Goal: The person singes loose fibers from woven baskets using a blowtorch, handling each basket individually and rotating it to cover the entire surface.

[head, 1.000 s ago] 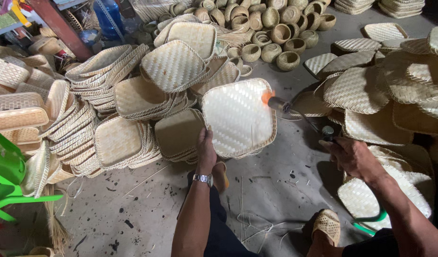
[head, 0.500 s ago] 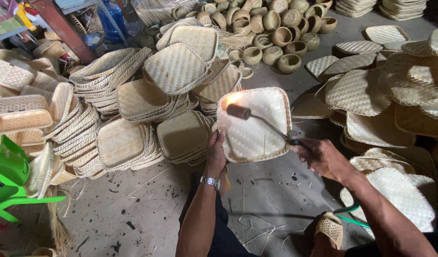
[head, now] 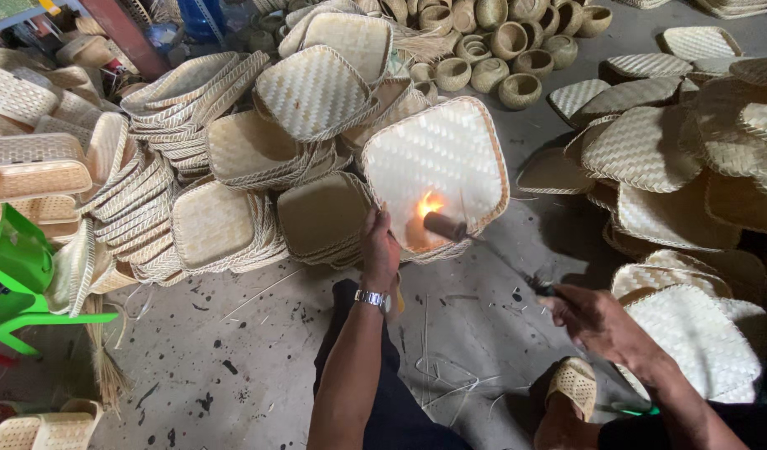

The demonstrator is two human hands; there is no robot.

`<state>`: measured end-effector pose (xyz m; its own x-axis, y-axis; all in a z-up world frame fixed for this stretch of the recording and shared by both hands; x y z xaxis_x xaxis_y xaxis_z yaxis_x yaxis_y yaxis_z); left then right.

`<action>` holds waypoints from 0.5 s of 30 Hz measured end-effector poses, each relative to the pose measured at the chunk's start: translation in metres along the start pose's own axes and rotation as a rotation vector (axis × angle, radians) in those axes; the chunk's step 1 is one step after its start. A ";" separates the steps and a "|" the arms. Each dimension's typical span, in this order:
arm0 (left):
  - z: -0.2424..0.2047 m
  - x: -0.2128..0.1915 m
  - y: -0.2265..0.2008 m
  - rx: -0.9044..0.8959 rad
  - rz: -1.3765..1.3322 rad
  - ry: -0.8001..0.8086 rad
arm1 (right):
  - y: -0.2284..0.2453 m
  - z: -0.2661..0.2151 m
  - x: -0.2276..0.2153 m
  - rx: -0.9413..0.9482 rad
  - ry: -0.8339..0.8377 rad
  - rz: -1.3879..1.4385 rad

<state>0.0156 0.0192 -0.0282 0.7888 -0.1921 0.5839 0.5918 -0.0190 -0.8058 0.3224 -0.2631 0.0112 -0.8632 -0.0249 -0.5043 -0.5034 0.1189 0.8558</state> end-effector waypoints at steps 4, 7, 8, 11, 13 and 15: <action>0.005 -0.017 0.006 0.038 0.016 0.006 | -0.020 -0.006 -0.001 -0.035 -0.013 -0.079; 0.002 -0.029 0.005 -0.077 0.041 -0.048 | -0.025 -0.006 -0.020 0.005 -0.096 0.711; 0.000 -0.031 0.005 -0.140 0.059 -0.084 | -0.020 -0.005 -0.026 0.048 -0.177 0.488; -0.015 -0.019 -0.014 0.619 1.130 0.043 | 0.011 -0.007 -0.047 0.131 -0.402 0.011; -0.016 -0.011 -0.016 0.243 0.932 0.079 | 0.034 -0.008 -0.054 0.134 -0.537 -0.044; -0.019 0.002 -0.017 -0.018 0.724 0.162 | 0.047 -0.004 -0.059 0.164 -0.595 0.033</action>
<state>0.0034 0.0004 -0.0151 0.9455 -0.3046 -0.1148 -0.0709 0.1515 -0.9859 0.3498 -0.2598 0.0813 -0.6847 0.5342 -0.4958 -0.4233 0.2624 0.8672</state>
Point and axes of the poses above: each hand's wrist, its own z-axis towards the middle knuckle, its own x-axis out of the palm, y = z × x, the point moved 2 cm from there along z, towards the middle knuckle, and after that the axes turned 5 degrees about -x, right-handed, at the moved point
